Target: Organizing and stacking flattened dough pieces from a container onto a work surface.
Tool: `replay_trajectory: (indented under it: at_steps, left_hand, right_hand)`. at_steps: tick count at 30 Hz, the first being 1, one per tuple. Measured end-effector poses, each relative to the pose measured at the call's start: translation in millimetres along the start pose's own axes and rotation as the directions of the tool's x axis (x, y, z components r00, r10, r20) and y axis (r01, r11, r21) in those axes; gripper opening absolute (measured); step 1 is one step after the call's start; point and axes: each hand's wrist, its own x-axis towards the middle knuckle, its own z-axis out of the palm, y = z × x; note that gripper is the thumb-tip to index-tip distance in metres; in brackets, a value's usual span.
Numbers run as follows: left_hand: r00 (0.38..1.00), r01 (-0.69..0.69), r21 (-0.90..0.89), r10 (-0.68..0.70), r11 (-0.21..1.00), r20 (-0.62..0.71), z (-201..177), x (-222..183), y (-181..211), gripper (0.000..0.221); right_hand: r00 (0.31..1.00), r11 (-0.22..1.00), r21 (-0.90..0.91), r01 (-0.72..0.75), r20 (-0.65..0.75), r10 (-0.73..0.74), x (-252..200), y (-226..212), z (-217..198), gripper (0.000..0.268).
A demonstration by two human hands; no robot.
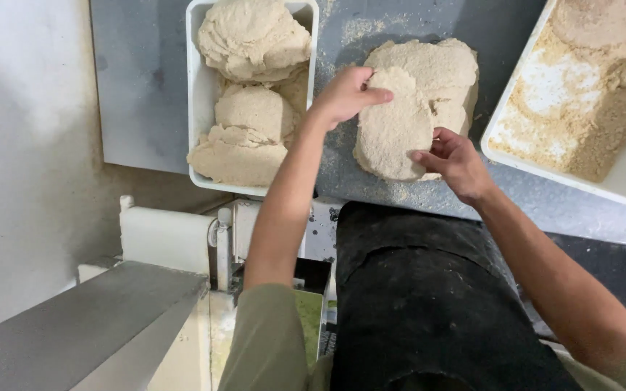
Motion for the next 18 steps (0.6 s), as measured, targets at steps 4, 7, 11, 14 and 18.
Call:
replay_trajectory:
  at_steps: [4,7,11,14,18]
  left_hand:
    - [0.993,0.113,-0.093,-0.116,0.989,-0.026,21,49,-11,0.075]
    - [0.986,0.147,-0.071,-0.151,0.987,-0.065,34,60,-21,0.077]
    - [0.963,-0.094,0.026,0.097,0.995,-0.251,29,81,-55,0.035]
    - [0.941,-0.153,0.108,0.178,0.982,-0.287,17,75,-63,0.043]
    - [0.828,-0.164,0.418,0.355,0.894,-0.434,-39,6,-32,0.028]
  right_hand:
    - [0.975,0.992,-0.041,-0.119,-0.193,0.109,18,15,14,0.032]
    - [0.954,0.985,-0.127,-0.113,-0.291,0.072,17,11,25,0.038]
    - [0.934,0.902,-0.415,-0.122,-0.356,-0.037,23,-8,34,0.044]
    - [0.933,0.84,-0.511,-0.181,-0.359,-0.017,16,-28,41,0.046]
    - [0.935,0.74,-0.611,-0.283,-0.348,0.07,-13,-58,46,0.056]
